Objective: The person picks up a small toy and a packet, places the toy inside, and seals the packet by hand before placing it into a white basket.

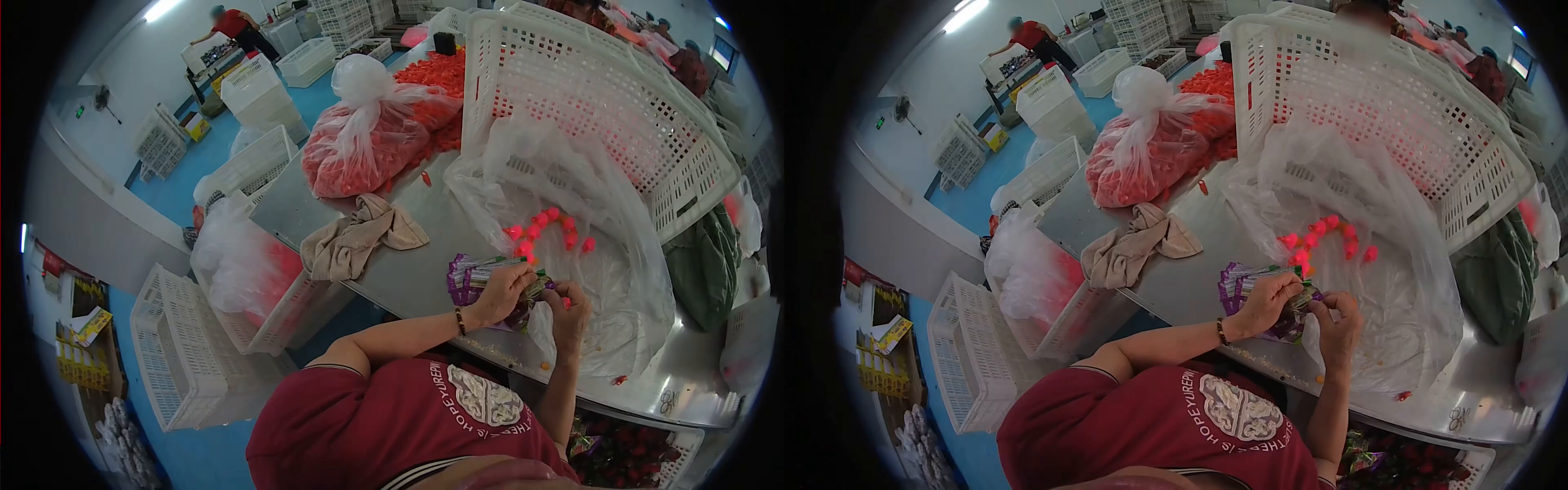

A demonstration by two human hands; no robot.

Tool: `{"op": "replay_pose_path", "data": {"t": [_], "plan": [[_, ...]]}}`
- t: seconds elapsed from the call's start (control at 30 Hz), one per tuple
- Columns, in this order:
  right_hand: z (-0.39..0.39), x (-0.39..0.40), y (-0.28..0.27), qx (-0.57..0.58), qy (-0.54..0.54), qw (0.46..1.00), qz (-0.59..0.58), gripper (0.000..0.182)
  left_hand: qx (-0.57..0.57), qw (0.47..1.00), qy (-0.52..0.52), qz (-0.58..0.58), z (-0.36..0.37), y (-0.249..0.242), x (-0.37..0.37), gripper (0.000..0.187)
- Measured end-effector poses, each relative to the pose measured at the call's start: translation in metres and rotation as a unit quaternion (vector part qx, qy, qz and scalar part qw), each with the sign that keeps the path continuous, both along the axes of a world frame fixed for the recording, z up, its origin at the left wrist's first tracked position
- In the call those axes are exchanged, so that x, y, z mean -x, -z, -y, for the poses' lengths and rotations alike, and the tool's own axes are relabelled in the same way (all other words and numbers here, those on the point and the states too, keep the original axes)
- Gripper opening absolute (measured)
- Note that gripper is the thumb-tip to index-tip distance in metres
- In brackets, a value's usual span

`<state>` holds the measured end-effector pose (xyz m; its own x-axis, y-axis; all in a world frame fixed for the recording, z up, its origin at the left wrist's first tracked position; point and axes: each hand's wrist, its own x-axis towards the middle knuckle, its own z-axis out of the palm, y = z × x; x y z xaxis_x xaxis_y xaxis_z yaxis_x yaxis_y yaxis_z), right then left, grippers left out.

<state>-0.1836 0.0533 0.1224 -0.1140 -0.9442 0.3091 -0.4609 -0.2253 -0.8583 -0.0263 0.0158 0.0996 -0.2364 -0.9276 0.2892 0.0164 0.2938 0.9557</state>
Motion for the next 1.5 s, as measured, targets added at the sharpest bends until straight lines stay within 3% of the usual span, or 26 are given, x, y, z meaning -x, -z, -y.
{"op": "replay_pose_path", "data": {"t": [0.1,0.17,0.27,0.33,0.4,0.47,0.57,0.63,0.67,0.7,0.73,0.77,0.8,0.87,0.9,0.93,1.0,1.07,1.13,1.17,1.23,1.27,1.33,1.37,1.43,1.5], "plan": [[0.004,0.002,0.010,-0.032,0.002,0.994,0.107,0.012,-0.014,1.000,-0.018,-0.018,-0.001,-0.001,0.002,0.020],[0.006,-0.001,0.003,-0.111,-0.031,0.954,0.277,0.008,-0.021,0.999,-0.029,-0.026,0.000,-0.002,0.001,0.021],[0.009,0.000,0.011,-0.102,-0.058,0.946,0.303,0.006,-0.005,0.999,-0.028,-0.024,0.004,0.000,-0.004,0.020],[0.008,-0.014,-0.002,-0.079,-0.044,0.943,0.321,0.006,0.108,0.990,-0.049,0.071,0.008,0.001,-0.009,0.011],[0.008,-0.017,-0.006,-0.059,-0.023,0.938,0.340,0.006,0.170,0.981,-0.060,0.078,0.009,0.001,-0.011,0.010],[0.009,-0.009,-0.001,-0.117,-0.062,0.940,0.314,0.005,0.230,0.967,-0.065,0.083,0.008,0.001,-0.012,0.009],[0.008,0.001,0.007,-0.108,-0.096,0.945,0.293,0.004,0.206,0.973,-0.028,0.096,0.007,0.002,-0.015,0.009],[0.002,-0.007,-0.014,-0.103,-0.064,0.966,0.227,0.003,0.025,0.997,0.063,0.042,0.005,-0.001,-0.016,0.014],[-0.004,-0.008,-0.030,-0.097,-0.033,0.981,0.163,0.003,0.027,0.997,0.064,0.038,0.006,-0.005,-0.018,0.014],[-0.013,-0.004,-0.053,-0.095,-0.032,0.982,0.159,0.003,-0.004,0.997,0.047,-0.063,0.009,-0.012,-0.020,0.018],[-0.028,0.001,-0.081,0.019,-0.101,0.990,0.093,0.005,-0.035,0.985,0.031,-0.163,0.013,-0.017,-0.022,0.021],[-0.041,0.004,-0.104,0.129,-0.168,0.977,0.027,0.007,-0.037,0.985,0.032,-0.164,0.020,-0.019,-0.027,0.021],[-0.049,0.009,-0.117,0.158,-0.337,0.903,0.216,0.010,-0.051,0.980,0.010,-0.193,0.026,-0.018,-0.034,0.023],[-0.029,0.003,-0.113,-0.083,-0.127,0.985,0.078,0.005,-0.067,0.973,-0.007,-0.219,0.031,-0.016,-0.042,0.025],[0.000,0.002,-0.070,0.033,0.009,0.980,-0.195,0.001,-0.062,0.974,-0.001,-0.218,0.029,-0.013,-0.042,0.022],[-0.007,0.004,-0.071,0.028,0.017,0.980,-0.195,0.001,-0.055,0.975,0.006,-0.217,0.029,-0.011,-0.042,0.019],[-0.014,0.009,-0.076,0.010,-0.049,0.999,0.016,0.004,-0.055,0.980,0.016,-0.189,0.044,-0.001,-0.043,0.017],[0.000,0.016,-0.074,-0.021,0.008,0.998,-0.052,0.006,-0.082,0.983,0.028,-0.164,0.035,0.012,-0.040,0.017],[0.020,0.028,-0.039,0.025,0.018,0.988,-0.150,0.003,-0.073,0.984,0.052,-0.155,0.034,0.006,-0.037,0.023],[0.020,0.034,-0.031,-0.077,-0.007,0.992,-0.099,0.005,-0.051,0.985,0.074,-0.146,0.036,-0.004,-0.037,0.027],[0.012,0.023,-0.031,-0.076,-0.027,0.997,0.003,0.006,-0.022,0.995,0.099,-0.015,0.042,-0.002,-0.042,0.036],[0.012,0.017,-0.037,-0.070,-0.019,0.997,0.027,0.008,-0.050,0.991,0.125,-0.017,0.039,0.003,-0.038,0.036],[0.013,0.017,-0.040,-0.102,-0.064,0.993,0.017,0.011,0.055,0.988,0.142,0.029,0.037,0.006,-0.030,0.040],[0.011,0.015,-0.035,-0.110,-0.054,0.992,0.021,0.011,0.046,0.987,0.152,0.030,0.030,0.005,-0.027,0.040],[0.016,0.011,-0.026,-0.135,-0.101,0.978,0.125,0.011,-0.173,0.949,0.254,-0.072,0.022,-0.001,-0.026,0.037],[0.020,0.010,-0.013,-0.147,-0.110,0.972,0.149,0.012,-0.233,0.932,0.270,-0.064,0.022,-0.007,-0.031,0.033]]}}
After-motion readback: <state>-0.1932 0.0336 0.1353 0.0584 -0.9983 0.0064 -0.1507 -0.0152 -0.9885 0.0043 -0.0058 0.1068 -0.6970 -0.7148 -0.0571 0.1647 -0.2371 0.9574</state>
